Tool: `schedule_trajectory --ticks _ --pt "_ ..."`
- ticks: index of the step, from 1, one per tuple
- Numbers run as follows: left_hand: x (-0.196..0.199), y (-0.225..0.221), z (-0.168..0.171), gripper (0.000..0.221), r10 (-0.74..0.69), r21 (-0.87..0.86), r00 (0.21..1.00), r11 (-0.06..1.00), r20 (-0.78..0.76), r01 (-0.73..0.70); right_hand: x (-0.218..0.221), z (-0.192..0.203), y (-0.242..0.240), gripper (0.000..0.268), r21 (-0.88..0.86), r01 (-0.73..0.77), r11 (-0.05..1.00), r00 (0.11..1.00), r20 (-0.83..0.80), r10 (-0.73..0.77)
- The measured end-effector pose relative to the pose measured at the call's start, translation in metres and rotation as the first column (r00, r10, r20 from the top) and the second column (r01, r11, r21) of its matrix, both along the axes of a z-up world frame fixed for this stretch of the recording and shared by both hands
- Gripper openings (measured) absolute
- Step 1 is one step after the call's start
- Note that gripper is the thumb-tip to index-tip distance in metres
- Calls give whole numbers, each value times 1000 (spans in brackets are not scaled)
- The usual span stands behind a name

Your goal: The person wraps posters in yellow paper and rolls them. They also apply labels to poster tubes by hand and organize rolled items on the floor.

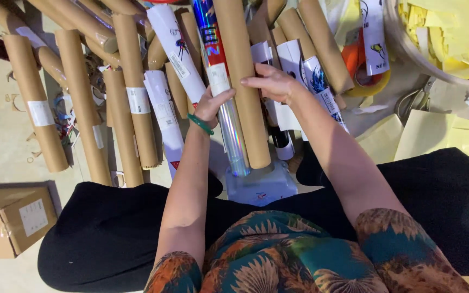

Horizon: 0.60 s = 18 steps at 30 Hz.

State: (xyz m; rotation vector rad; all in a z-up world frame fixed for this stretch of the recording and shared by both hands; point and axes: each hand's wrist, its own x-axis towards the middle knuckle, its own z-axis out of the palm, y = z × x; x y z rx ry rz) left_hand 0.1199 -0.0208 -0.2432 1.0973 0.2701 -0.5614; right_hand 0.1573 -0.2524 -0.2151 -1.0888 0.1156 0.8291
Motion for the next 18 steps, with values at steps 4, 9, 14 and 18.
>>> schedule_trajectory --ticks 4,9,14,18 --pt "-6 2 -11 60 -44 -33 998 999 -46 42 2 -22 4 56 4 60 998 998 -8 -60" --pt "-5 0 -17 65 -25 133 991 991 134 7 -12 -60 38 49 -5 334 942 925 195 -327" --pt "7 23 -19 70 149 568 984 803 103 -181 -29 -137 6 43 -455 605 653 734 638 -234" --pt "10 31 -40 77 167 486 982 853 86 -188 -82 -147 31 70 -665 741 87 635 738 230"
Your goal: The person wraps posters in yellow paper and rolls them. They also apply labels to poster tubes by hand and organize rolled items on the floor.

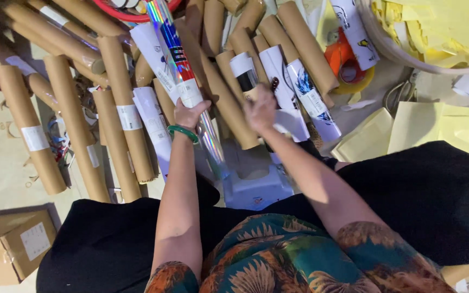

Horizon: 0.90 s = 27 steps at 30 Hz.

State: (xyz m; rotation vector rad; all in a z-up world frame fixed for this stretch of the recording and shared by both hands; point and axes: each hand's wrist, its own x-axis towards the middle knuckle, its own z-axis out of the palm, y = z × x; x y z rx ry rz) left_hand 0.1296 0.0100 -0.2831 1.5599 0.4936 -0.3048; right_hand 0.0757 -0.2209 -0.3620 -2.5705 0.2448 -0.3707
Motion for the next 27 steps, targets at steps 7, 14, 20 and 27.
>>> schedule_trajectory --ticks 7,14,20,27 --pt "-6 9 -36 83 -101 637 995 765 -23 92 -1 57 51 46 471 -132 872 955 -175 239" --pt "2 42 -29 80 -42 504 997 864 60 6 18 63 -16 48 272 -150 951 977 -106 185" --pt "-14 6 -3 66 -97 391 995 916 -1 90 -3 45 -85 94 4 59 998 948 -314 -55" --pt "-8 -8 -23 61 -126 400 992 909 10 112 10 -13 -90 88 266 89 960 956 -293 -8"
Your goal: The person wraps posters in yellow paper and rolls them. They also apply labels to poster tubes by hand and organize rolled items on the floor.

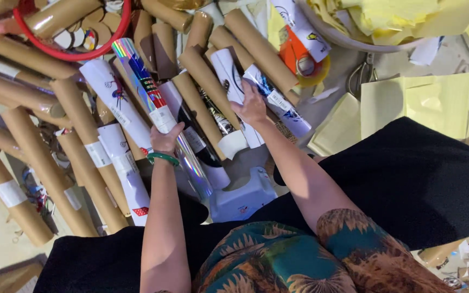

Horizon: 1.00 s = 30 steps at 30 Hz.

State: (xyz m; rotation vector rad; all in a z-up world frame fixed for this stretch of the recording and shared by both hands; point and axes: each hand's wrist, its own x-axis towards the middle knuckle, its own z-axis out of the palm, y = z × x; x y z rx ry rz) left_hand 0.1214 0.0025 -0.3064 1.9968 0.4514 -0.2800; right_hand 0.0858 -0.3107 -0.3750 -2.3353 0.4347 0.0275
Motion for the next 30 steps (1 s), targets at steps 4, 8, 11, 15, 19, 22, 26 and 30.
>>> schedule_trajectory --ticks 4,8,11,15,19,22,26,30 --pt "6 -27 9 65 36 9 998 999 46 -37 22 34 -7 76 -5 10 1000 990 143 -9" --pt "21 -74 45 63 27 -258 992 966 122 6 50 91 -20 51 144 -16 989 997 82 4" --pt "33 -125 78 58 -102 -315 984 938 148 145 65 144 -46 43 160 -140 977 989 65 132" --pt "44 -201 104 53 -252 -426 931 835 265 348 72 191 -103 40 -138 -412 900 895 123 429" --pt "33 -283 143 59 -358 -541 885 701 297 465 42 251 -182 44 -270 -485 832 831 154 535" --pt "26 -351 149 57 -500 -500 780 600 376 625 13 279 -240 36 -106 -462 881 887 -33 461" --pt "3 -451 152 56 -619 -498 715 531 324 685 -43 263 -325 41 -72 -246 967 947 194 255" --pt "-17 -553 115 57 -698 -467 662 506 272 725 -87 225 -399 28 202 220 954 886 368 -283"
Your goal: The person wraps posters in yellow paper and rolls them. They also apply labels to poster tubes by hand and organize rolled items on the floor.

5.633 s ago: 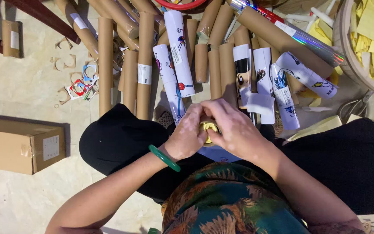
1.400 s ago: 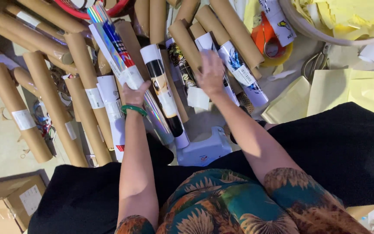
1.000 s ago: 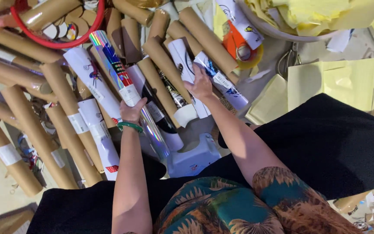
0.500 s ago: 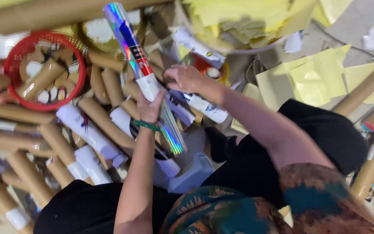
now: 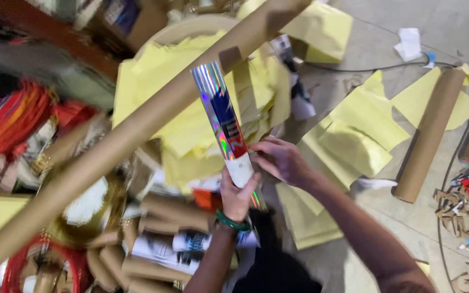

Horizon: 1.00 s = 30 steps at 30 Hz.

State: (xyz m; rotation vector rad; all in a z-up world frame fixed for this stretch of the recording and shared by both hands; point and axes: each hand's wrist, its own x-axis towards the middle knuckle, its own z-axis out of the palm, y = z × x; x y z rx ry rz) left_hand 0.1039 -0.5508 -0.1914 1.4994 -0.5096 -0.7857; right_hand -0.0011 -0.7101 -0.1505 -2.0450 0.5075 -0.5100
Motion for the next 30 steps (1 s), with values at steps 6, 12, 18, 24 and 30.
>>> schedule_trajectory --ticks 6,12,18,24,30 --pt "-25 -97 -55 54 -44 62 998 997 -47 47 -14 -162 -97 23 315 701 639 656 64 -752" --pt "-28 -122 -72 61 2 47 982 999 -188 7 12 -262 -145 83 -238 767 596 570 -173 -803" --pt "-22 -114 -62 55 -51 35 991 998 -124 56 11 -294 -147 84 -110 780 616 504 -474 -722" --pt "-22 -85 -91 48 -436 -196 731 898 -526 395 -39 -191 -51 72 708 355 611 765 155 -625" --pt "-72 -102 -37 49 -679 -255 542 710 -495 656 -116 -83 31 39 797 485 360 545 47 -837"
